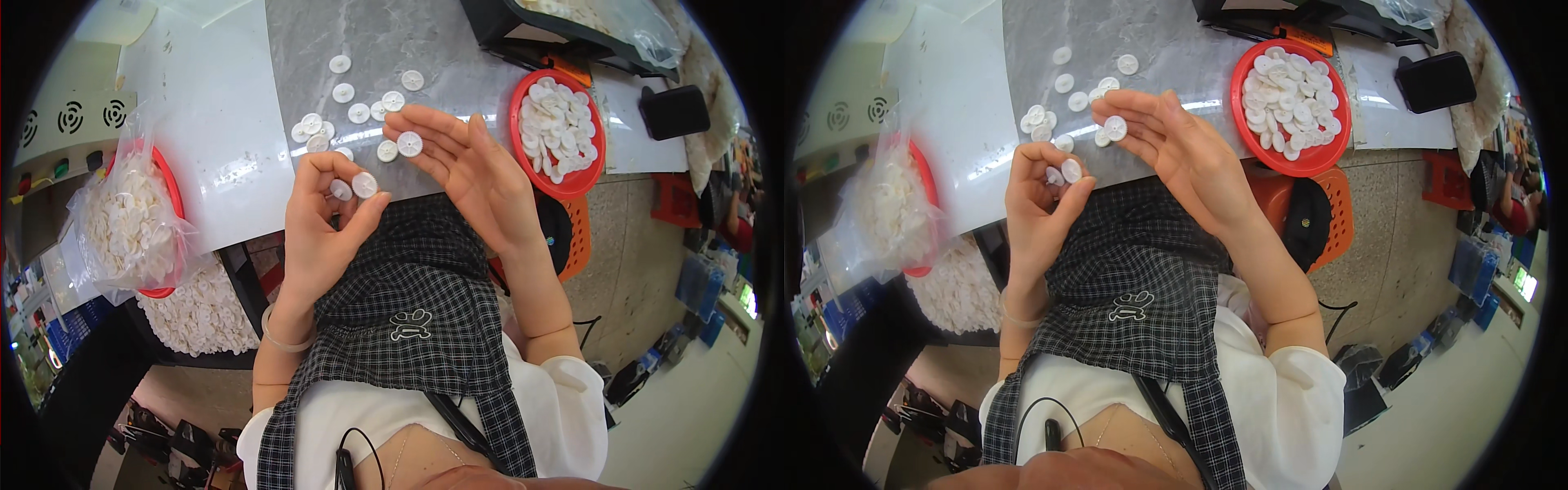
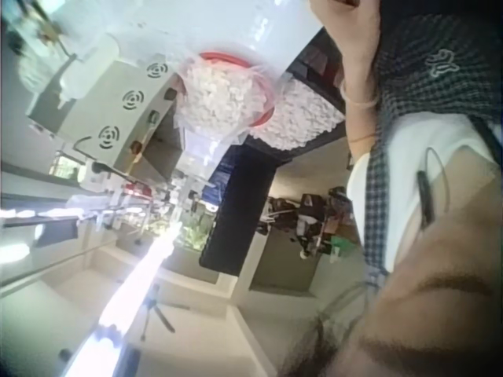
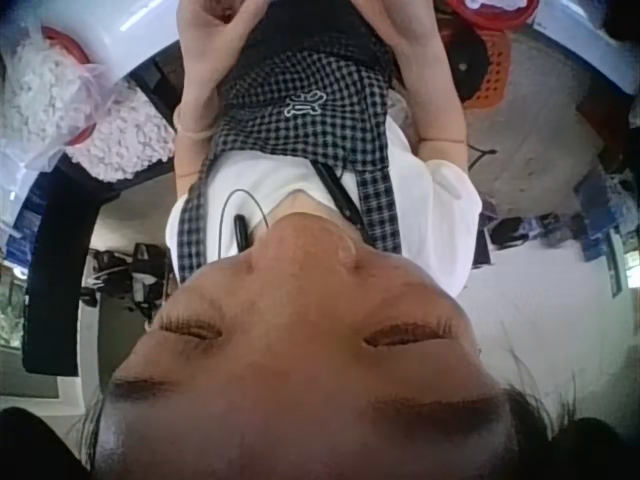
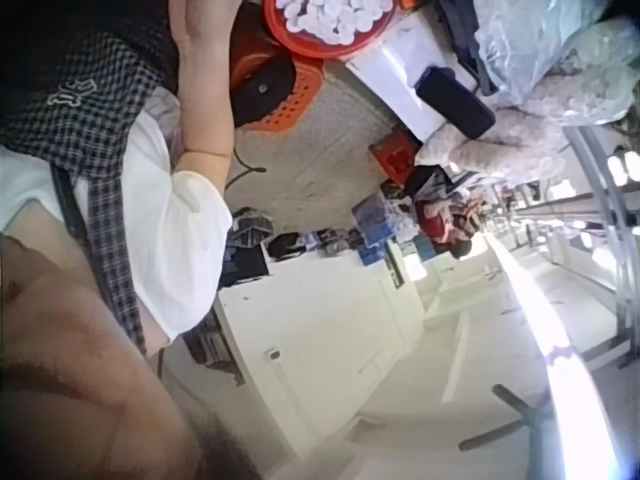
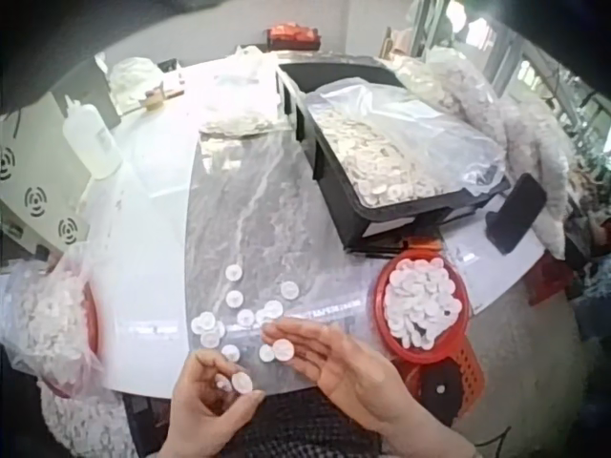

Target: Sorting small white circular plastic parts from a pile into red trays and then packaging them into plastic bags.

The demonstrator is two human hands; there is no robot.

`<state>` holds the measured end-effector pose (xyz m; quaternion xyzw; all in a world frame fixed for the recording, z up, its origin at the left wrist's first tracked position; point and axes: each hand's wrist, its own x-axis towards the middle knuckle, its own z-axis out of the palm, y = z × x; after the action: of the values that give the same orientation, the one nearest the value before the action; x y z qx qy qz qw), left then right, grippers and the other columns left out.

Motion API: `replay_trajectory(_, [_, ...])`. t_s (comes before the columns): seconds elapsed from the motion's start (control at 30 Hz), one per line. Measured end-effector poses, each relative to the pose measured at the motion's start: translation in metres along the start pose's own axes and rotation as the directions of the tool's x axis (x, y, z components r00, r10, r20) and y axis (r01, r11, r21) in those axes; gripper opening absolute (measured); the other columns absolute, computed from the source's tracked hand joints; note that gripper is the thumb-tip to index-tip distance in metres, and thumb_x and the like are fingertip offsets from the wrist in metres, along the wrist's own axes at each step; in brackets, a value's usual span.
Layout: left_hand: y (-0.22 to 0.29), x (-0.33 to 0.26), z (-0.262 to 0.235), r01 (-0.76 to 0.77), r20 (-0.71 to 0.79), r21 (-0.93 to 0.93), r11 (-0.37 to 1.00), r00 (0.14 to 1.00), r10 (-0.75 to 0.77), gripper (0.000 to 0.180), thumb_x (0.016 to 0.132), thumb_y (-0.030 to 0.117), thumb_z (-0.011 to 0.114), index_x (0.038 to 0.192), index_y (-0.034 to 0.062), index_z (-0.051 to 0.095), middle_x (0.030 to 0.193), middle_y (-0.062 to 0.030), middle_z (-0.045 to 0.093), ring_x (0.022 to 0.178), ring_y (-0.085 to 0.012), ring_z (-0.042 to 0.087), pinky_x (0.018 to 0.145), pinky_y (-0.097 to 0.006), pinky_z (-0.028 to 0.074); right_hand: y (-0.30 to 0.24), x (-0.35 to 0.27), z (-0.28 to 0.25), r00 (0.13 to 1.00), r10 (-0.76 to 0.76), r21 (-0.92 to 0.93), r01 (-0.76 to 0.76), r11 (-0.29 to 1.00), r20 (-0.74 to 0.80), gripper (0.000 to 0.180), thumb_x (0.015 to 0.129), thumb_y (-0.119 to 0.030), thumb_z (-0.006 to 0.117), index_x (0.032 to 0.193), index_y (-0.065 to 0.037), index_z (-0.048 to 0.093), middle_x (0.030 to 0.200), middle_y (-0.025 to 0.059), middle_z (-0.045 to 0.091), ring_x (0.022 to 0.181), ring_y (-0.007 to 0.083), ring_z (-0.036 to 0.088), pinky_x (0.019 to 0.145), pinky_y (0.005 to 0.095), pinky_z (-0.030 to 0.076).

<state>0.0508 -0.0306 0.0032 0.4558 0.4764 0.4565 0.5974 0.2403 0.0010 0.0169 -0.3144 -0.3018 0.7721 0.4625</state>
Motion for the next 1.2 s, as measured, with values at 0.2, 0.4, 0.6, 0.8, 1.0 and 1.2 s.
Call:
replay_trajectory(0.2, [-0.003,0.0,0.003,-0.044,-0.038,0.122,0.992,0.998,0.049,0.032,0.08,0.001,0.073,0.098,0.0051,0.048,0.088,0.0019,0.053,0.062,0.0017,0.041,0.051,-0.013,0.033,0.0,0.001,0.0,1.0,0.024,0.026,-0.024,0.999,0.02,0.064,0.103,-0.043,0.027,0.137,0.01,0.038,0.14,0.0233,0.044,0.134,0.029,0.041,0.112,0.0391,0.03])
replay_trajectory(0.4, [-0.003,-0.001,0.002,-0.057,-0.046,0.11,0.992,0.997,0.062,0.032,0.08,0.003,0.075,0.098,0.0052,0.048,0.085,0.0029,0.052,0.059,0.0012,0.039,0.05,-0.013,0.032,0.002,0.0,-0.005,0.998,0.041,0.044,-0.038,0.998,-0.049,0.05,0.104,-0.038,0.033,0.126,0.004,0.049,0.123,0.0164,0.056,0.116,0.023,0.055,0.095,0.0322,0.044])
replay_trajectory(0.6, [-0.004,-0.002,0.0,-0.048,-0.04,0.123,0.991,0.998,0.054,0.033,0.079,0.004,0.076,0.098,0.0051,0.049,0.086,0.0028,0.052,0.058,0.001,0.038,0.05,-0.013,0.032,-0.001,-0.005,-0.014,0.989,0.002,-0.312,-0.049,0.949,-0.149,0.021,0.098,-0.02,0.056,0.106,-0.001,0.058,0.088,-0.0025,0.054,0.065,0.0035,0.039,0.058,0.019,0.031])
replay_trajectory(0.8, [0.003,-0.001,-0.005,0.038,-0.042,-0.029,0.999,0.998,-0.039,0.033,0.081,0.001,0.071,0.103,0.0047,0.047,0.088,0.0008,0.053,0.06,-0.0004,0.041,0.049,-0.014,0.033,0.005,0.003,-0.006,0.917,-0.399,-0.942,0.142,0.304,0.01,0.023,0.078,-0.011,0.077,0.099,-0.006,0.067,0.085,-0.0017,0.058,0.069,0.004,0.051,0.057,0.0205,0.039])
replay_trajectory(1.0, [0.021,0.004,-0.026,0.084,-0.028,-0.624,0.777,0.991,-0.13,0.015,0.087,0.004,0.052,0.1,0.0043,0.045,0.081,-0.0009,0.05,0.064,-0.0038,0.043,0.046,-0.018,0.032,0.017,0.01,-0.001,0.923,-0.371,-0.985,0.144,0.093,0.1,0.032,0.073,-0.019,0.08,0.099,-0.007,0.068,0.089,0.0035,0.062,0.078,0.0157,0.064,0.064,0.0271,0.049])
replay_trajectory(1.2, [0.009,0.004,-0.033,-0.018,-0.189,0.215,0.976,0.98,0.06,0.013,0.08,0.002,0.069,0.089,0.004,0.061,0.067,0.006,0.042,0.056,-0.0013,0.032,0.049,-0.019,0.024,0.025,0.015,0.002,0.924,-0.37,-0.982,0.152,0.113,0.1,0.033,0.072,-0.017,0.08,0.101,-0.007,0.068,0.089,0.0029,0.062,0.077,0.0158,0.064,0.062,0.0279,0.049])
